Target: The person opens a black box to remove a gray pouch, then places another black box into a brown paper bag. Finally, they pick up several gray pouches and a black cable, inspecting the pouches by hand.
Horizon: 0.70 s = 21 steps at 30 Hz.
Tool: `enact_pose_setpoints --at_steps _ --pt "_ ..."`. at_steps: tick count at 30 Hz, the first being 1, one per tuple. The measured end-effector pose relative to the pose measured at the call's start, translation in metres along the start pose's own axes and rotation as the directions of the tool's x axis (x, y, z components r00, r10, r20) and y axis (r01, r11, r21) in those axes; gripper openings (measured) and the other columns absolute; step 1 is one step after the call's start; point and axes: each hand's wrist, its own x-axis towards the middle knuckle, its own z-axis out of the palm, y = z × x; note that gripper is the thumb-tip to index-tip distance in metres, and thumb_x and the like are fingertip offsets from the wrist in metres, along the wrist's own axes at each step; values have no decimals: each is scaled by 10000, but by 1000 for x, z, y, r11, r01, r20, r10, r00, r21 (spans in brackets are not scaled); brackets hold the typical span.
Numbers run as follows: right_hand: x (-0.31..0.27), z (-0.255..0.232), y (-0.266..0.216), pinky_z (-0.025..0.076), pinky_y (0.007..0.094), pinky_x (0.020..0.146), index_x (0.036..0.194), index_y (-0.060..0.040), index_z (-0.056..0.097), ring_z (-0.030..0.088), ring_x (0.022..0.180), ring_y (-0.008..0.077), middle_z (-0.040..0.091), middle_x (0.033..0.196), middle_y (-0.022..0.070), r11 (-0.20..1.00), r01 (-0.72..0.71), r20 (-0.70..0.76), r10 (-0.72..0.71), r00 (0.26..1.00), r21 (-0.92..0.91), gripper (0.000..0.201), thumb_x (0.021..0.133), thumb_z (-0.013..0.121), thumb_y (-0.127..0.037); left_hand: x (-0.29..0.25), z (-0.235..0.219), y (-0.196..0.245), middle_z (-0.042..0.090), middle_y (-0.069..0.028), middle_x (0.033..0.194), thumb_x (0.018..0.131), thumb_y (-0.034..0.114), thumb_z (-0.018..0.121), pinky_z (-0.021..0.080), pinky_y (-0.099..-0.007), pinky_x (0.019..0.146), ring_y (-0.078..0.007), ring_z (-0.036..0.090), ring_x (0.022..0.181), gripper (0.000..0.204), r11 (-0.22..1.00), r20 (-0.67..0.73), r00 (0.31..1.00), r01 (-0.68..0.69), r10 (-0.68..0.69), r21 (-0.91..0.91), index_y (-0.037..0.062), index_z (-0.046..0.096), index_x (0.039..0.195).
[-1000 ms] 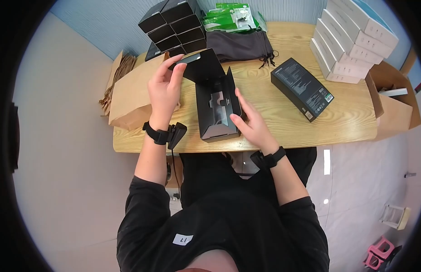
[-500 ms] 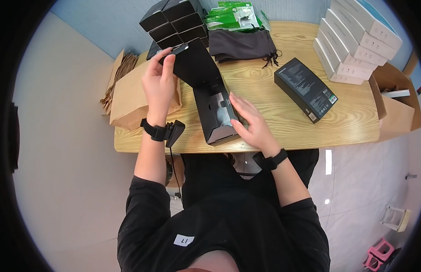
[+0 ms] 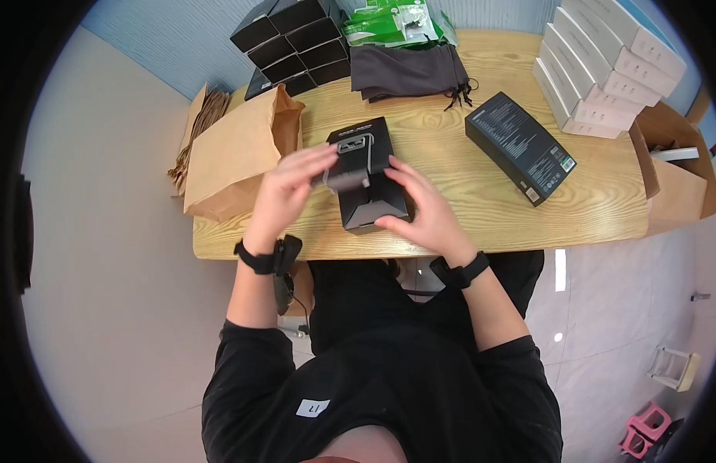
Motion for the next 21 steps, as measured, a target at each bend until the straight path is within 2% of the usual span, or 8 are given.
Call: enact_pose_setpoints --at_steps 1,3,4,5,8,13,15,21 --pt "-1 2 1 337 389 1047 1296 -16 456 398 1288 307 407 1396 167 992 -63 -51 69 996 107 726 681 786 -217 -10 5 0 628 -110 1169 746 -60 531 445 -351 936 -270 581 1086 381 1000 5 1000 4 -4 1 12 631 1107" --pt "0 2 2 336 383 1050 1307 -11 423 392 1296 297 409 1391 171 996 -66 -45 69 997 61 755 676 795 -192 -28 18 6 539 -138 1291 672 -14 555 328 -438 1057 -353 423 1270 493 997 216 976 -2 -14 75 25 607 1160" --pt "0 2 2 338 383 1049 1310 -9 417 393 1295 297 409 1391 171 997 -55 -43 58 997 61 763 676 796 -197 -31 19 16 488 -133 1347 695 115 635 290 -464 1071 -368 362 1308 521 997 220 972 75 -76 15 48 581 1208" --pt "0 3 1 340 382 1048 1314 -8 412 394 1295 297 410 1391 171 997 -44 -41 46 998 60 771 676 798 -202 -35 24 21 488 -133 1347 695 115 635 290 -464 1071 -368 362 1308 521 996 223 971 83 -84 14 48 581 1208" --pt "-3 1 -3 338 378 1048 1355 -14 363 400 1292 295 406 1391 180 996 -71 -17 72 997 57 821 679 793 -193 -39 41 30 458 -113 1365 684 305 761 299 -492 1047 -396 316 1321 605 993 -20 993 113 -114 -40 124 577 1231" --pt "-2 0 -4 353 381 1036 1349 -36 398 425 1271 299 400 1387 190 985 -70 -68 81 994 159 749 708 764 -168 -44 57 16 497 -102 1331 718 288 749 338 -469 1025 -364 361 1305 467 997 -34 997 67 -65 43 123 642 1141" --pt "0 -3 -6 380 392 1013 1288 -50 493 441 1256 313 396 1382 193 996 43 -12 -44 999 -79 626 726 745 -159 -46 63 14 525 -93 1304 709 292 753 358 -463 1011 -354 396 1283 446 998 -61 998 28 -25 61 124 658 1111" --pt "0 1 1 398 403 994 1145 -76 627 452 1241 338 384 1388 197 996 87 -24 -87 996 -2 413 746 717 -141 -49 63 15 549 -101 1282 718 196 730 365 -469 1007 -387 403 1274 377 987 -3 997 -82 83 139 144 671 1087"
